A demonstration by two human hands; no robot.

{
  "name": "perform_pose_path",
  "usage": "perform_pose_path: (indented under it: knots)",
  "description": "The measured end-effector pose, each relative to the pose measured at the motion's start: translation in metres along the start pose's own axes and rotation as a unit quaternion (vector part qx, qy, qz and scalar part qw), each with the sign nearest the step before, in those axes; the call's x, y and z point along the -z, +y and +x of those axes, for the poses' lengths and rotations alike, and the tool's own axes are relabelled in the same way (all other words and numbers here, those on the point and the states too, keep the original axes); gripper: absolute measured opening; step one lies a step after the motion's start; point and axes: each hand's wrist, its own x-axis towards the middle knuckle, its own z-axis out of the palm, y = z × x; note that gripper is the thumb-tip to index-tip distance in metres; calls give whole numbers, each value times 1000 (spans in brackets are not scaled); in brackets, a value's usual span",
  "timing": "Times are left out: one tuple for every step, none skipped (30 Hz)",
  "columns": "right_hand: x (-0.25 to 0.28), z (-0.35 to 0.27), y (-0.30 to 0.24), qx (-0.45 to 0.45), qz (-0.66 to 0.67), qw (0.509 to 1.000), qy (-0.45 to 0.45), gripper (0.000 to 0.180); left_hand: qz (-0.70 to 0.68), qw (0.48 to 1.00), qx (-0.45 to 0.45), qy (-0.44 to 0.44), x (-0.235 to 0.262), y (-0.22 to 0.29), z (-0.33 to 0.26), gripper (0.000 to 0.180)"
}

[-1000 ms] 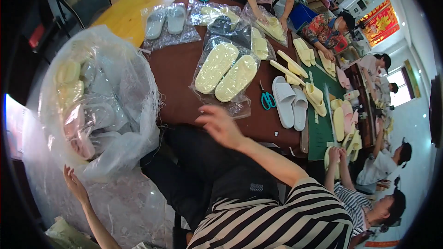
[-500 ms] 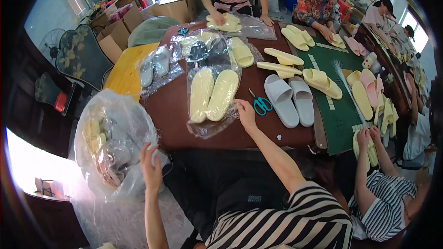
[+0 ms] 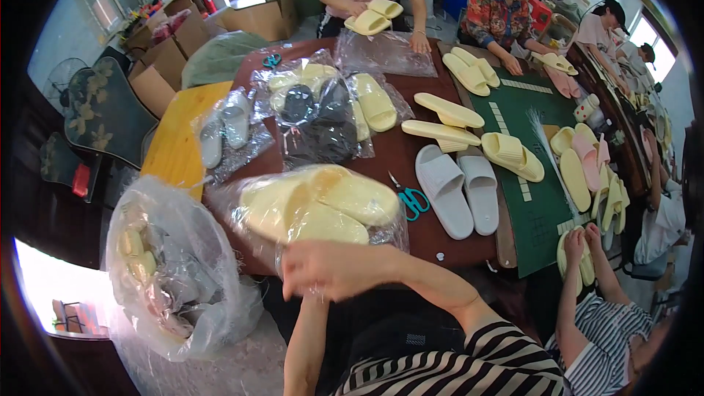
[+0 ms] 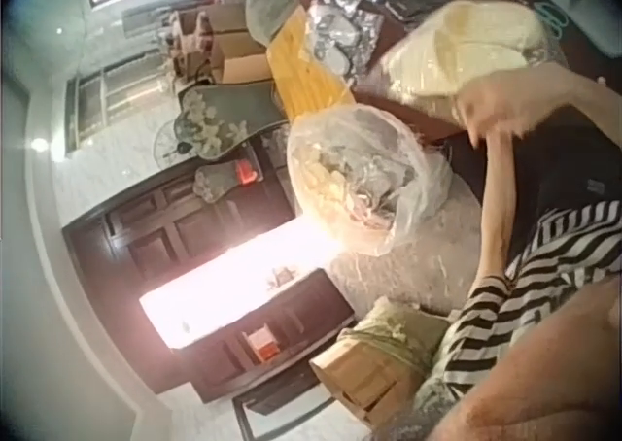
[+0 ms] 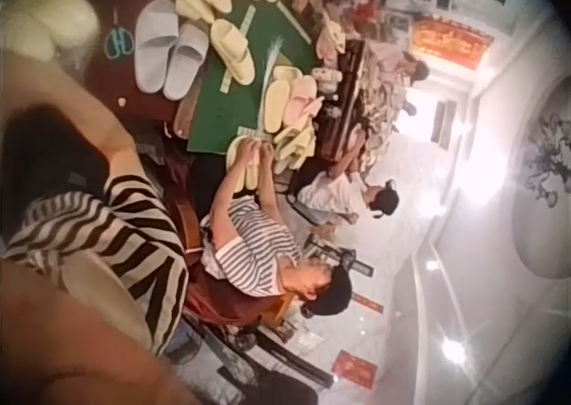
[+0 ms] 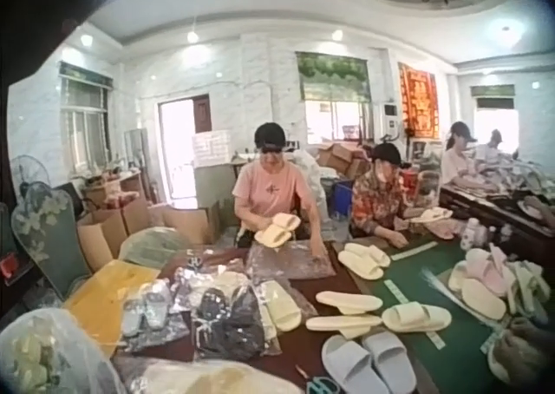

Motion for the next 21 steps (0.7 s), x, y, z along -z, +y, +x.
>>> perform_pose_path:
  knots:
    - [-8, -3, -2, 24, -21, 998, -58, 15, -104, 994, 29, -5, 8, 1, -8, 59]
    - [-14, -18, 0, 30, -80, 993, -84, 16, -208, 976, 64, -14, 14, 3, -11, 57]
    - [-20, -34, 2, 8, -138, 985, -107, 20, -308, 947, 90, -13, 21, 8, -24, 56]
    - [-26, -54, 3, -13, -194, 972, -131, 23, -407, 907, 111, -9, 28, 10, -39, 55]
    - [-36, -77, 5, -20, -181, 974, -132, 23, -305, 947, 81, 66, 18, 23, -47, 55]
    - [-48, -97, 8, -80, -306, 943, -105, 31, -194, 970, 45, 141, 12, 41, -57, 55]
    - [-59, -113, 11, -130, -423, 893, -79, 40, -51, 989, -17, 140, 38, 44, -80, 66]
    - [-61, -135, 15, -156, -437, 884, -62, 50, -58, 987, -15, 148, 38, 51, -88, 66]
    - [-67, -156, 17, -207, -432, 877, -23, 47, -119, 981, 0, 151, 29, 64, -90, 68]
    - [-71, -170, 19, -255, -427, 867, 18, 44, -179, 972, 12, 152, 27, 74, -92, 71]
    - [-73, -177, 23, -250, -424, 870, 13, 44, -178, 974, 7, 138, 41, 75, -103, 82]
    - [-76, -185, 25, -317, -337, 878, 121, 41, -182, 973, 5, 142, 48, 73, -108, 82]
    - [-80, -188, 22, -379, -241, 864, 227, 38, -214, 964, -10, 158, 53, 73, -112, 88]
    - [-75, -188, 26, -383, -201, 860, 271, 26, -245, 953, -26, 174, 57, 73, -119, 94]
    - [-76, -196, 40, -393, -82, 845, 353, 27, -214, 949, -25, 231, 61, 71, -124, 100]
    - [-79, -204, 63, -391, 36, 813, 429, 29, -215, 950, -23, 227, 63, 72, -128, 100]
    - [-83, -210, 85, -392, 29, 812, 432, 29, -208, 942, -57, 256, 62, 74, -131, 99]
    - [-85, -211, 102, -444, 102, 740, 494, 34, -201, 933, -90, 284, 61, 77, -135, 98]
    - [-87, -215, 113, -488, 173, 656, 550, 39, -161, 935, -115, 296, 60, 80, -137, 91]
    - [-94, -200, 122, -487, 175, 660, 545, 39, -162, 933, -121, 298, 72, 87, -145, 91]
    - [-98, -187, 126, -509, 180, 649, 536, 44, -60, 939, -106, 323, 83, 89, -149, 84]
